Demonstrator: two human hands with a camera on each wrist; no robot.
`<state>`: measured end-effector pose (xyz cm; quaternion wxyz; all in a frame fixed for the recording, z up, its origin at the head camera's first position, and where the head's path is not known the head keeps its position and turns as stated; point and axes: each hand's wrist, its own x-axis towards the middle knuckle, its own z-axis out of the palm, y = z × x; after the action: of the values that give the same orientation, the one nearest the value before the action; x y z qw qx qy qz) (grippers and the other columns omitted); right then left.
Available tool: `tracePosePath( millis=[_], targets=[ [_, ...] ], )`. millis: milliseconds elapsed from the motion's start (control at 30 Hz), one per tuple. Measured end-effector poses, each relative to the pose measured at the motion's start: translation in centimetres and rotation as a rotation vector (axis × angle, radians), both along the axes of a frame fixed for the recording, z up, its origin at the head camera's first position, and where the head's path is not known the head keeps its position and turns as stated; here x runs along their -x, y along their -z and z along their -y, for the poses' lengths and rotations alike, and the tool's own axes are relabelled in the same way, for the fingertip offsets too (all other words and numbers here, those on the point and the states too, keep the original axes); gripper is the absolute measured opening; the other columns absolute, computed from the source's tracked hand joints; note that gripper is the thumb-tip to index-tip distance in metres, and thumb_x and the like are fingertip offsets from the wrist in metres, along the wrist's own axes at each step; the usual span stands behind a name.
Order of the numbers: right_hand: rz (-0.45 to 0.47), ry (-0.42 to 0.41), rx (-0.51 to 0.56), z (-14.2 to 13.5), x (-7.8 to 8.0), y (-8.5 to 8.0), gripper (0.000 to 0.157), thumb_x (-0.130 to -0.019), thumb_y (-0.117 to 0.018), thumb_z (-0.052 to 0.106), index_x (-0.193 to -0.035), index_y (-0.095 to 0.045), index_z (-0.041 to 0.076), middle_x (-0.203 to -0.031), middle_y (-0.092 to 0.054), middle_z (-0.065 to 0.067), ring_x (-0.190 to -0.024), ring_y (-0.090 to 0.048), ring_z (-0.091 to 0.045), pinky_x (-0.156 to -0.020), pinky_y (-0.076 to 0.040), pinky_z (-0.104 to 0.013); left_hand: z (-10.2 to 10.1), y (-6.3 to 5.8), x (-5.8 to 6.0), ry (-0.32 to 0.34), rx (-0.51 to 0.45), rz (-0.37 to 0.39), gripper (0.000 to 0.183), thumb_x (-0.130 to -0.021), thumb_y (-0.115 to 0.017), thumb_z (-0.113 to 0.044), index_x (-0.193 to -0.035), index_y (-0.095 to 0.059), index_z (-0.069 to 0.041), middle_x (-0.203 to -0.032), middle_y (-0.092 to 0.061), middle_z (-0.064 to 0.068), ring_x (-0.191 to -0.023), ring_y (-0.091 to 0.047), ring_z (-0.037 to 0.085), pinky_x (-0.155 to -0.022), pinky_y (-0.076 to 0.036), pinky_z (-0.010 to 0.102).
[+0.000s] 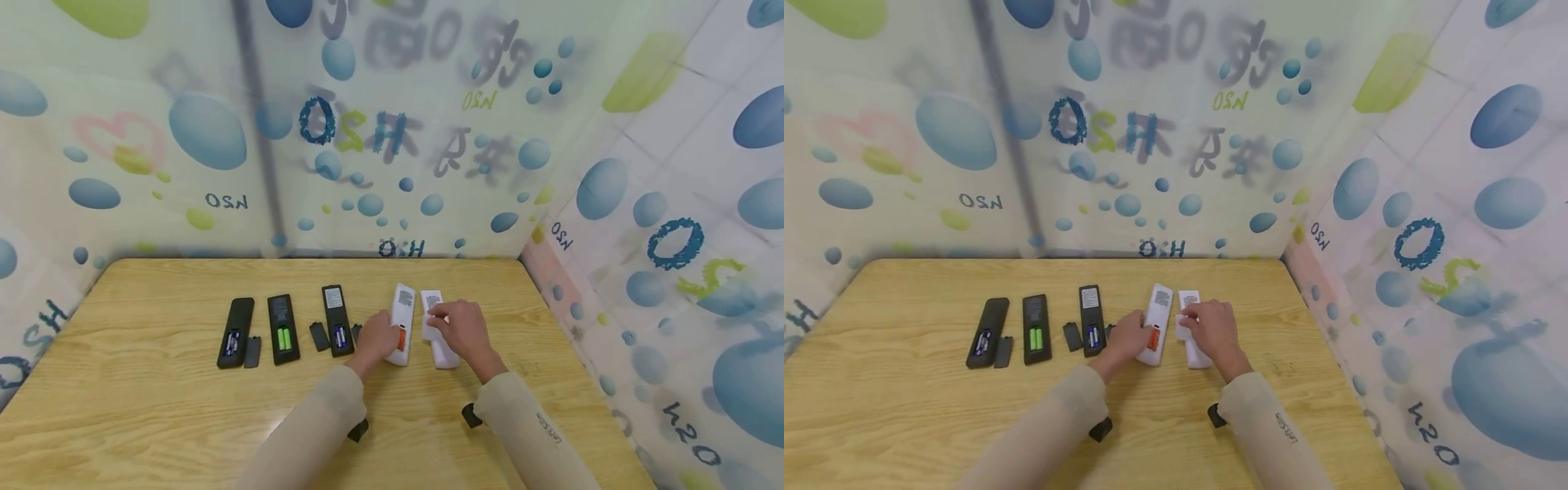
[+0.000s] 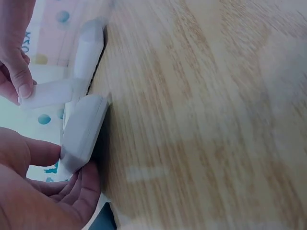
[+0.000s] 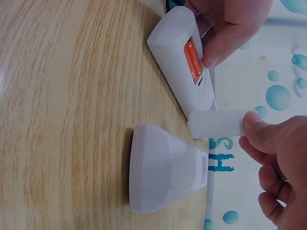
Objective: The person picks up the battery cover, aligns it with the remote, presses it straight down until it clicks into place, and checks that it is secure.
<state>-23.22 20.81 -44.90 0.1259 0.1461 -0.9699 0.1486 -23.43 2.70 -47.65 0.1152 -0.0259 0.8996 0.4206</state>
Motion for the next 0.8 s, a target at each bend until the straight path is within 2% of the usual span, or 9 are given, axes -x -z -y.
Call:
tracePosePath(
  millis=[133, 300, 467, 633, 800],
  targets=[
    [0.002, 0.003, 0.016, 0.2, 0.0, -0.1, 0.017, -0.084, -0.075, 0.03, -0.098, -0.079, 0.02, -0.095, -0.077, 0.002, -0.083, -0.067, -0.019, -0.076, -0.05, -0.038, 0.5, 0.2, 0.1, -0.056, -0.147, 0.083, 0.031, -0.095, -0.054, -0.015, -0.122, -0.057, 0.0, -0.101, -0.064, 0.013, -0.08, -0.06, 0.021, -0.062, -0.051, 0.028],
    [0.016, -0.007, 0.04, 0.4, 0.0, -0.5, 0.018, -0.085, -0.074, 0.029, -0.1, -0.079, 0.019, -0.095, -0.077, 0.002, -0.075, -0.062, -0.014, -0.07, -0.048, -0.033, 1.1, 0.3, 0.2, -0.093, -0.302, 0.16, 0.046, -0.095, -0.057, -0.012, -0.14, -0.048, -0.002, -0.118, -0.064, 0.016, -0.093, -0.064, 0.022, -0.075, -0.057, 0.034],
    [0.01, -0.033, 0.073, 0.8, -0.1, -1.0, 0.019, -0.085, -0.074, 0.028, -0.101, -0.079, 0.019, -0.093, -0.077, 0.004, -0.066, -0.052, -0.01, -0.064, -0.043, -0.026, 2.0, -0.5, -0.2, -0.041, -0.371, 0.167, 0.05, -0.097, -0.056, -0.012, -0.144, -0.042, -0.001, -0.124, -0.061, 0.016, -0.101, -0.063, 0.022, -0.083, -0.056, 0.037],
    [-0.073, -0.125, 0.111, 1.6, -0.5, -1.7, 0.019, -0.082, -0.076, 0.026, -0.098, -0.079, 0.016, -0.089, -0.077, 0.003, -0.066, -0.055, -0.009, -0.063, -0.046, -0.027, 3.5, -1.2, -0.6, 0.024, -0.386, 0.121, 0.054, -0.097, -0.056, -0.01, -0.147, -0.037, -0.004, -0.121, -0.056, 0.015, -0.1, -0.06, 0.022, -0.079, -0.055, 0.033],
    [-0.128, -0.196, 0.108, 2.6, -1.0, -1.9, 0.019, -0.081, -0.077, 0.027, -0.097, -0.08, 0.016, -0.086, -0.076, 0.004, -0.064, -0.055, -0.008, -0.061, -0.046, -0.025, 5.2, -1.3, -1.1, 0.057, -0.397, 0.094, 0.052, -0.097, -0.055, -0.008, -0.145, -0.037, -0.004, -0.122, -0.053, 0.014, -0.101, -0.057, 0.023, -0.075, -0.053, 0.032]
  ],
)
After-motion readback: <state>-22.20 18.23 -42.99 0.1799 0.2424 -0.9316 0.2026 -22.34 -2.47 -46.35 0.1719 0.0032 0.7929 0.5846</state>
